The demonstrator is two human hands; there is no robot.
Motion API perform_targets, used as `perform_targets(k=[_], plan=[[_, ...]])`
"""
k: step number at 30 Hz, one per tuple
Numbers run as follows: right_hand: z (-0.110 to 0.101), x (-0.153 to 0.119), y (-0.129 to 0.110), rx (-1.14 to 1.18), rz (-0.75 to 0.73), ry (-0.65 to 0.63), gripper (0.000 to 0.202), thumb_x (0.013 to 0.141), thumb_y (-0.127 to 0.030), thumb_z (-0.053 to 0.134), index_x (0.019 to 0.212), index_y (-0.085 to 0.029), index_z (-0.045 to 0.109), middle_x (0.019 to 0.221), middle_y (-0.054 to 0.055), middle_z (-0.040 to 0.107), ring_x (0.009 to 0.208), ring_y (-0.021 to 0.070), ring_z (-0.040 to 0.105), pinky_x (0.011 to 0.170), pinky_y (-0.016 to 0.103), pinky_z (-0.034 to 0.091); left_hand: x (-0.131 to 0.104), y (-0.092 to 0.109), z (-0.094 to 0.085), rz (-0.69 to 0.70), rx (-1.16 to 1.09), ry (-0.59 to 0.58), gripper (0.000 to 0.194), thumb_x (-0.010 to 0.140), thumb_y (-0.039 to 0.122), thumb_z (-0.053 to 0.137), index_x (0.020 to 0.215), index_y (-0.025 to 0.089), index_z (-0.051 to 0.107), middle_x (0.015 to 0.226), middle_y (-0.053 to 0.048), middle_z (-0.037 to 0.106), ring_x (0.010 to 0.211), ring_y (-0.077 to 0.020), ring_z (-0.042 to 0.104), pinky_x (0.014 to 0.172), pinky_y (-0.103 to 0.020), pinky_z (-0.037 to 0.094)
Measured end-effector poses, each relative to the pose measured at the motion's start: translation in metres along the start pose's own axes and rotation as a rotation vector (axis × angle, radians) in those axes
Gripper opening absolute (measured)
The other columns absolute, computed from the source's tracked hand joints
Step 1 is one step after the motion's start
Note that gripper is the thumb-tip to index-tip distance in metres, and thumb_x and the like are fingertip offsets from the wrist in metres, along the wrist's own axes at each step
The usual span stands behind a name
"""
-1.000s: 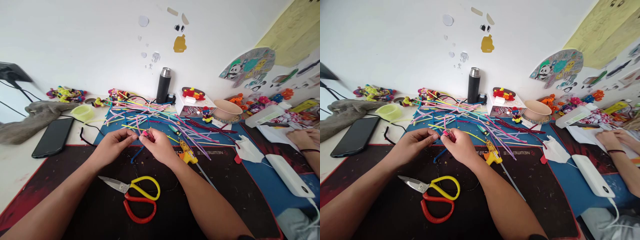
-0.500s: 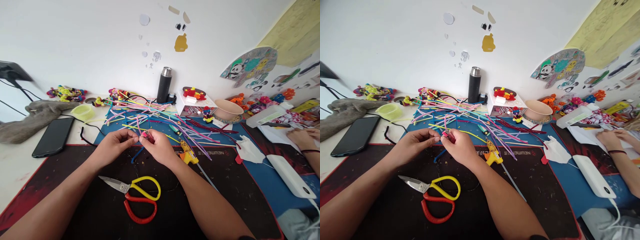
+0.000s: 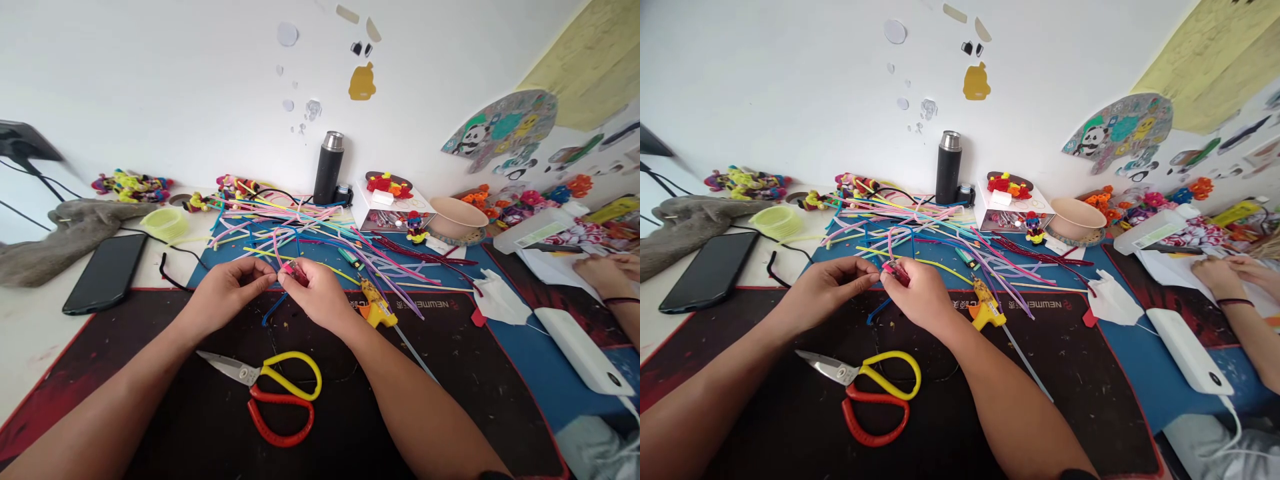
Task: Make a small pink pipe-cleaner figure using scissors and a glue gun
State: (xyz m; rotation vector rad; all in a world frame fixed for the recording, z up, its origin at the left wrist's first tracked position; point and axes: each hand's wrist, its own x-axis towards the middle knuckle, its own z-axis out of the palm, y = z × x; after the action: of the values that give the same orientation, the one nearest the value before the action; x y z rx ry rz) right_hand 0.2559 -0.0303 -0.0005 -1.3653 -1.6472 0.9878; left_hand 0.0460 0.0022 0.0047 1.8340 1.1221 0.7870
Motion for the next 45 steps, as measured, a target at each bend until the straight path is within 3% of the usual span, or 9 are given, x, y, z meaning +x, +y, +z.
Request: perform_targets(k=[5, 11, 22, 34, 45], plan=[[0.0, 0.0007, 0.0007, 0.028, 0.002, -0.003, 0.033, 0.101, -0.049, 0.061, 0.081, -0.024, 0.055, 0.074, -0.004, 0.051, 0.069, 0.016, 0.043, 0.064, 0.031, 0.032, -0.0029, -0.0024, 0.0044, 0.043, 0.068, 0.074, 0.038, 0.097, 0.059, 0.071, 0.096, 0.022, 0.08, 0.087, -0.003, 0.081, 0.077, -0.0202, 0.071, 0.073, -0.029, 0.054], [0.0007, 0.0013, 0.0023, 0.077, 0.015, -0.023, 0.024, 0.1, -0.044, 0.062, 0.091, -0.022, 0.067, 0.08, -0.003, 0.06, 0.072, 0.0164, 0.048, 0.069, 0.031, 0.036, -0.0051, -0.0016, 0.0059, 0.142, 0.16, 0.129, 0.027, 0.098, 0.048, 0.068, 0.101, 0.022, 0.078, 0.088, -0.001, 0.081, 0.068, -0.017, 0.066, 0.07, -0.028, 0.053], [0.0022, 0.0011, 0.0017, 0.142, 0.068, -0.045, 0.018, 0.099, -0.038, 0.065, 0.1, -0.022, 0.072, 0.079, -0.004, 0.06, 0.072, 0.016, 0.049, 0.067, 0.029, 0.038, -0.0063, -0.005, 0.0055, 0.261, 0.385, 0.191, 0.025, 0.101, 0.043, 0.06, 0.098, 0.024, 0.076, 0.083, -0.001, 0.079, 0.064, -0.0169, 0.063, 0.068, -0.028, 0.05], [0.0027, 0.0014, 0.002, 0.133, 0.045, -0.024, 0.018, 0.096, -0.04, 0.067, 0.093, -0.022, 0.068, 0.08, -0.004, 0.059, 0.073, 0.0164, 0.051, 0.069, 0.029, 0.039, -0.0074, -0.0002, 0.0072, 0.245, 0.328, 0.175, 0.026, 0.1, 0.044, 0.061, 0.1, 0.023, 0.077, 0.086, -0.002, 0.081, 0.069, -0.0179, 0.069, 0.068, -0.027, 0.054], [0.0045, 0.0016, 0.0019, 0.079, 0.036, -0.022, 0.019, 0.097, -0.038, 0.064, 0.087, -0.023, 0.061, 0.077, -0.004, 0.056, 0.071, 0.016, 0.047, 0.067, 0.031, 0.035, -0.0068, -0.0008, 0.0074, 0.2, 0.218, 0.104, 0.024, 0.098, 0.044, 0.064, 0.096, 0.023, 0.074, 0.078, 0.001, 0.074, 0.061, -0.0145, 0.061, 0.059, -0.025, 0.048]])
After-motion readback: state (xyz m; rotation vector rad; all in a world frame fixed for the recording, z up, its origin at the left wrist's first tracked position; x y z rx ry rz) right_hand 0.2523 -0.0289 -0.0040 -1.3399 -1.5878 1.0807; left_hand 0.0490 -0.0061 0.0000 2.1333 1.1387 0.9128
